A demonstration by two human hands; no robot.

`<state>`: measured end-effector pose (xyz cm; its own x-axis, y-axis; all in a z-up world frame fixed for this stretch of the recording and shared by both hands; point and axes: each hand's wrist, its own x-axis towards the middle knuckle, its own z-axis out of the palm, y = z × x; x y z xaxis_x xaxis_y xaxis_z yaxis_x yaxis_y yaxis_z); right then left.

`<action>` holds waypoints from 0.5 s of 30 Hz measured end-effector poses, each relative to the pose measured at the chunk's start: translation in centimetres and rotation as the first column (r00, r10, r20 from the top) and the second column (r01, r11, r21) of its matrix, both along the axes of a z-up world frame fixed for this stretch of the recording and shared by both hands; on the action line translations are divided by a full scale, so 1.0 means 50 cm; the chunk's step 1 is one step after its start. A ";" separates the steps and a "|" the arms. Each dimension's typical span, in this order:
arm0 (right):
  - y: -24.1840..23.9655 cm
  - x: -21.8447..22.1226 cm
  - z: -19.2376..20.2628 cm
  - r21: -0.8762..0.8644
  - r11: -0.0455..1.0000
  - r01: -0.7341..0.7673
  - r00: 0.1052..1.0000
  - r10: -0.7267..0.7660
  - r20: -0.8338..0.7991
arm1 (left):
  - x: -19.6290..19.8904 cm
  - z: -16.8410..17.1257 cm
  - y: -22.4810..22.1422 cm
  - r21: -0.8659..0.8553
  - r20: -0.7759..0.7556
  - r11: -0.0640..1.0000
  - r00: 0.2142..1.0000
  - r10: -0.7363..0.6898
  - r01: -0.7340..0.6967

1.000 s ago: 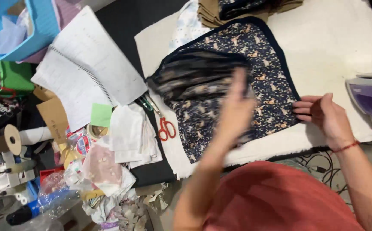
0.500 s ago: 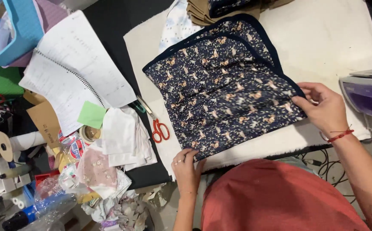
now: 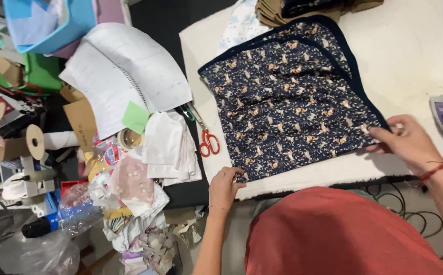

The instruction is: Ironing and folding various fabric pieces and baby garments on a cluttered workbench

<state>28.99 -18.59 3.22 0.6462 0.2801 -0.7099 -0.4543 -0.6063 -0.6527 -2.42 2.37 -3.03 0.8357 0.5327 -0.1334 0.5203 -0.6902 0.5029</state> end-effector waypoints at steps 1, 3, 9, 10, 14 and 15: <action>-0.011 0.005 -0.026 0.010 1.000 -0.001 1.000 0.001 0.008 | -0.008 -0.003 0.008 0.010 0.008 1.000 1.000 0.001 -0.001; -0.039 0.020 -0.078 0.269 0.959 0.084 0.984 -0.123 0.130 | -0.018 -0.011 0.018 0.025 0.021 0.995 0.995 -0.095 0.094; 0.009 -0.002 0.048 0.464 0.878 -0.118 0.941 -0.050 0.334 | 0.006 0.112 0.050 0.195 0.380 0.975 0.908 -0.174 0.105; 0.005 0.007 0.058 0.469 0.875 -0.117 0.937 -0.059 0.343 | 0.003 0.145 0.061 0.202 0.388 0.973 0.903 -0.183 0.110; 0.004 0.062 0.093 0.446 0.884 -0.136 0.880 -0.099 0.464 | 0.010 0.325 0.084 0.046 0.766 0.961 0.628 0.140 -0.271; 0.018 0.068 0.101 0.439 0.886 -0.150 0.872 -0.091 0.481 | 0.018 0.378 0.086 -0.039 0.897 0.933 0.398 0.190 -0.358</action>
<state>32.36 -17.70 8.25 0.8521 0.5127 -0.1049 -0.0012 -0.1987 -0.9801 -1.52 6.70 15.89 0.2545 0.6967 0.6707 0.0298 -0.6988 0.7147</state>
